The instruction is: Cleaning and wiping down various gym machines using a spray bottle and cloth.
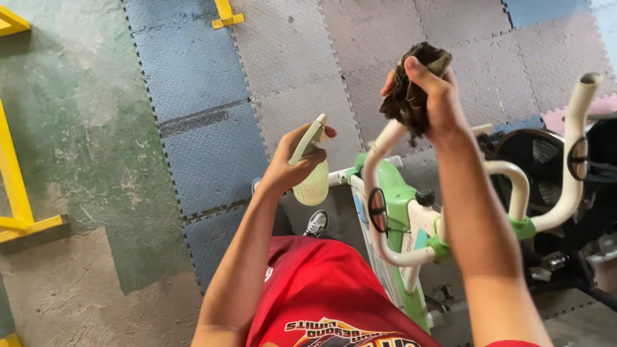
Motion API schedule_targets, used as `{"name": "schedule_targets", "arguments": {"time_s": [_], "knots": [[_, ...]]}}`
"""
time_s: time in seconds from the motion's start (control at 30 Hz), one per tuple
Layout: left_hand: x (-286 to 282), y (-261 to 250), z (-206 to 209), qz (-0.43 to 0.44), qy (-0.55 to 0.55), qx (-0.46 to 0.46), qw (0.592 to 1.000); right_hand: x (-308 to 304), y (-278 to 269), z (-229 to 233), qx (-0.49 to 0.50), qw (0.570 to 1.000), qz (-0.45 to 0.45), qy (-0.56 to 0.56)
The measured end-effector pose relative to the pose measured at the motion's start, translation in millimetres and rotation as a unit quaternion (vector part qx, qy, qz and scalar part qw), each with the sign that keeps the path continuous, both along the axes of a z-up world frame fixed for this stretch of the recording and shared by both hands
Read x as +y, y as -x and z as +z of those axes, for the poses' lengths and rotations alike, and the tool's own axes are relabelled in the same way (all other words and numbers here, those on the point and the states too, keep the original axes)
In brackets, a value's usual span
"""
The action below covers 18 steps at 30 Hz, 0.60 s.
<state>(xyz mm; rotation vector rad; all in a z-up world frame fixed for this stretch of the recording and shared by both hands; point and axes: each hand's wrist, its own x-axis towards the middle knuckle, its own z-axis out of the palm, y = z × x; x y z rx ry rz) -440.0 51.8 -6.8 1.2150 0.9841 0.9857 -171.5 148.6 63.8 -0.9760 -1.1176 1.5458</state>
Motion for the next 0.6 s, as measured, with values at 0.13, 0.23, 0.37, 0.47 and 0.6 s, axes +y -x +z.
{"name": "schedule_targets", "arguments": {"time_s": [0.13,0.23,0.37,0.47,0.6], "knots": [[31.9,20.5,-0.4,0.035,-0.016,0.008,0.999,44.0,20.8,19.5,-0.156,0.983,0.095,-0.021],[65.9,45.9,-12.9,0.056,0.011,0.018,0.998,82.6,50.9,21.6,-0.298,0.940,0.166,-0.023],[130.2,94.3,-21.8,0.048,0.033,0.023,0.998,139.7,105.3,15.1,-0.472,0.849,0.228,0.069],[166.7,131.3,-24.5,0.049,0.057,0.001,0.997,174.6,145.1,10.7,-0.552,0.785,0.281,-0.016],[237.2,183.5,-22.4,0.054,0.049,-0.019,0.997,237.9,192.4,-8.3,-0.635,0.727,0.262,0.004]]}}
